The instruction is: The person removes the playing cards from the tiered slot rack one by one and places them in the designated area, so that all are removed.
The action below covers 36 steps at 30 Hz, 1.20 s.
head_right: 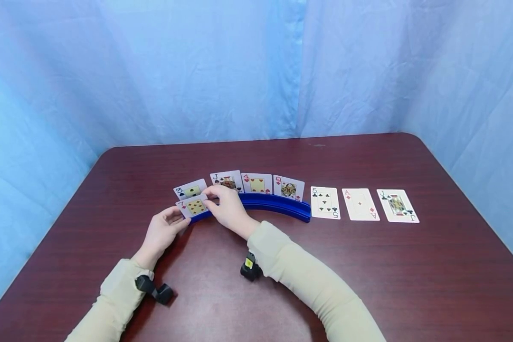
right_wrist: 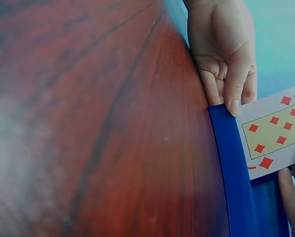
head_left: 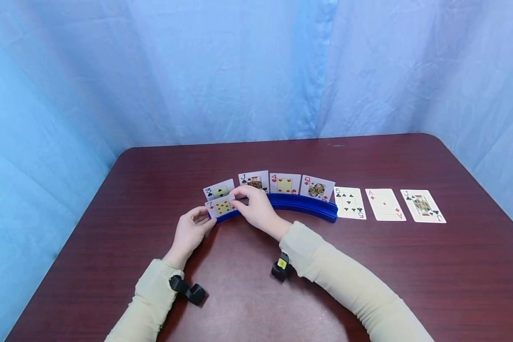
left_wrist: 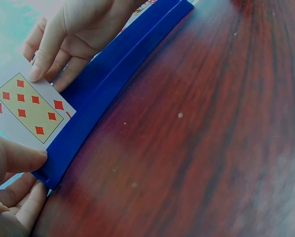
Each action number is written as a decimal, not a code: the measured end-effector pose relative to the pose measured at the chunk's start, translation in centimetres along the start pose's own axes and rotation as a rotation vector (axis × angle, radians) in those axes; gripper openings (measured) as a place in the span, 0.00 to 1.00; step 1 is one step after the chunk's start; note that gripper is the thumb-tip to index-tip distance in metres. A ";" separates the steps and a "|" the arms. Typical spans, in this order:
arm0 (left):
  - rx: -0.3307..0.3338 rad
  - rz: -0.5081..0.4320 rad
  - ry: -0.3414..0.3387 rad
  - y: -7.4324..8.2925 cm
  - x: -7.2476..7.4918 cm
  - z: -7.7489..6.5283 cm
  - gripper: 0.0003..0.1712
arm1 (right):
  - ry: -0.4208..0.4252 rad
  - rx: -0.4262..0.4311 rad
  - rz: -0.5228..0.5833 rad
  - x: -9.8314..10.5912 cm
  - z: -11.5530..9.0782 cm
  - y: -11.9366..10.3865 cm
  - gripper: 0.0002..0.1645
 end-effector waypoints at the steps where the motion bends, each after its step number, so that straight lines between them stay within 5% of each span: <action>1: -0.002 0.000 0.001 0.0 0.0 0.0 0.20 | -0.001 0.000 0.000 0.0 0.0 0.0 0.08; 36: -0.024 0.000 0.015 0.0 -0.2 0.2 0.18 | -0.071 0.077 0.053 2.2 -0.9 -2.4 0.07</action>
Point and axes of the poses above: each hand's wrist, its own z-axis towards the middle knuckle, its own x-axis out of the back of the hand, y = z × x, the point moved 5 cm from there along z, towards the middle knuckle, and after that the axes turned 15 degrees about z, right-handed, at the moved point
